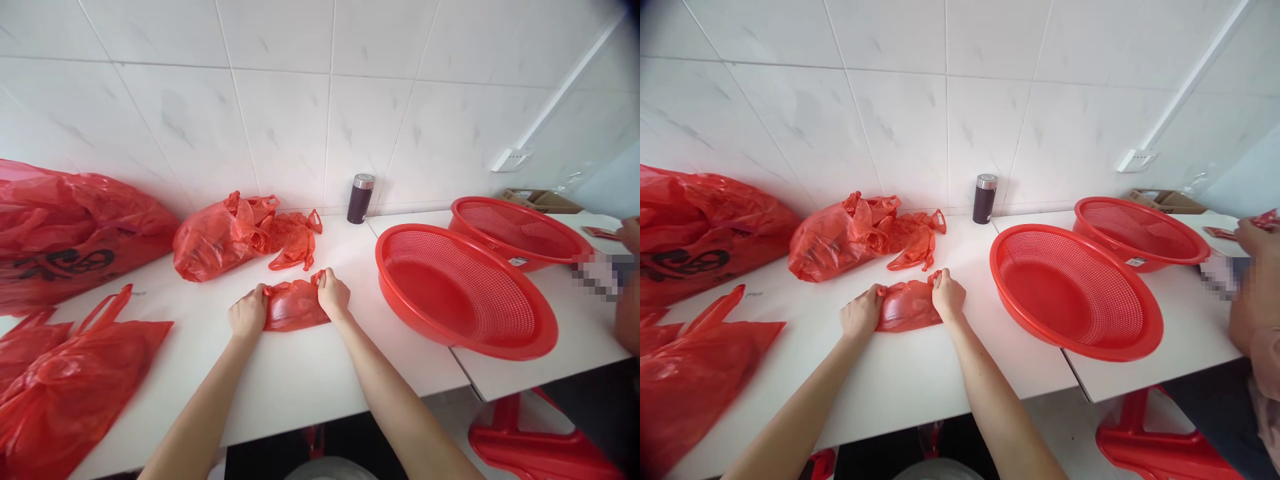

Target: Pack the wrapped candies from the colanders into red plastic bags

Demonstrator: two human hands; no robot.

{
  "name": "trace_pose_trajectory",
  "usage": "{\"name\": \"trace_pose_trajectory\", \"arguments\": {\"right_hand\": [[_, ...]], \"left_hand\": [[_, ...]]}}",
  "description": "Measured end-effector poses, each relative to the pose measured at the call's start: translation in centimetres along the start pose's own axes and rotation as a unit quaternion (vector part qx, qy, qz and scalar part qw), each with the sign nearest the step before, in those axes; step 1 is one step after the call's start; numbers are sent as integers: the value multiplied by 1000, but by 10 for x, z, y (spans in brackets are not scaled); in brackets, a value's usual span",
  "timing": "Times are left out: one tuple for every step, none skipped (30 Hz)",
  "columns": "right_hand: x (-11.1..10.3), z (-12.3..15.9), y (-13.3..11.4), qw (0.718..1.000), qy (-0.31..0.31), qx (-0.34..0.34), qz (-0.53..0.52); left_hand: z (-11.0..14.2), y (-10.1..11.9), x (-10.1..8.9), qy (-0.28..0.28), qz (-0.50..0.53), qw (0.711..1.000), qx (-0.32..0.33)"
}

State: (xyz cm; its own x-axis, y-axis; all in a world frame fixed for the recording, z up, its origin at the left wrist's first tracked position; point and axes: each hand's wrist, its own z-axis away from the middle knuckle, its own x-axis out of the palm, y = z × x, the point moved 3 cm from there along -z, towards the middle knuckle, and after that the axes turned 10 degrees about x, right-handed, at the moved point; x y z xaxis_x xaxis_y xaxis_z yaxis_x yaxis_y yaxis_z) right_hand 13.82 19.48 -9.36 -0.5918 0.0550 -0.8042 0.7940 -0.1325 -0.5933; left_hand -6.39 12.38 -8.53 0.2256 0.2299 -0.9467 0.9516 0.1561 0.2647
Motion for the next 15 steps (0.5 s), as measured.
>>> {"name": "trace_pose_trajectory", "arguments": {"right_hand": [[-1, 2, 1, 1000, -3, -9, -10], [-3, 4, 1, 999, -8, -21, -22], [-4, 6, 2, 999, -16, -37, -35], [-6, 9, 2, 997, -26, -56, -49], [-6, 11, 1, 994, -36, -75, -63], [-7, 14, 0, 991, -47, -95, -76], [-6, 16, 0, 988, -59, -113, -87], [-5, 18, -1, 985, -71, -128, -96], [-4, 19, -2, 982, -81, -139, -103], [-2, 20, -2, 979, -89, -146, -111], [-1, 19, -2, 977, -93, -147, -119], [0, 18, -1, 977, -94, -143, -130], [1, 16, 0, 977, -89, -135, -141], [0, 14, 1, 977, -83, -123, -154], [-1, 12, 3, 977, -76, -111, -166]], "left_hand": [[1, 0, -1, 13, 7, 1000, 8], [3, 1, -3, 28, 15, 999, 16], [4, 2, -4, 44, 25, 998, 23], [4, 3, -5, 60, 36, 997, 28], [4, 5, -6, 73, 49, 996, 29], [5, 6, -7, 81, 64, 994, 28], [4, 8, -7, 85, 80, 993, 26], [4, 10, -7, 85, 96, 991, 24], [4, 13, -6, 82, 111, 990, 22], [4, 15, -6, 79, 124, 989, 20], [4, 17, -6, 75, 133, 988, 18], [5, 18, -7, 72, 138, 988, 16], [5, 19, -7, 68, 140, 988, 13], [6, 18, -8, 64, 139, 988, 10], [7, 18, -8, 59, 135, 989, 5]]}}
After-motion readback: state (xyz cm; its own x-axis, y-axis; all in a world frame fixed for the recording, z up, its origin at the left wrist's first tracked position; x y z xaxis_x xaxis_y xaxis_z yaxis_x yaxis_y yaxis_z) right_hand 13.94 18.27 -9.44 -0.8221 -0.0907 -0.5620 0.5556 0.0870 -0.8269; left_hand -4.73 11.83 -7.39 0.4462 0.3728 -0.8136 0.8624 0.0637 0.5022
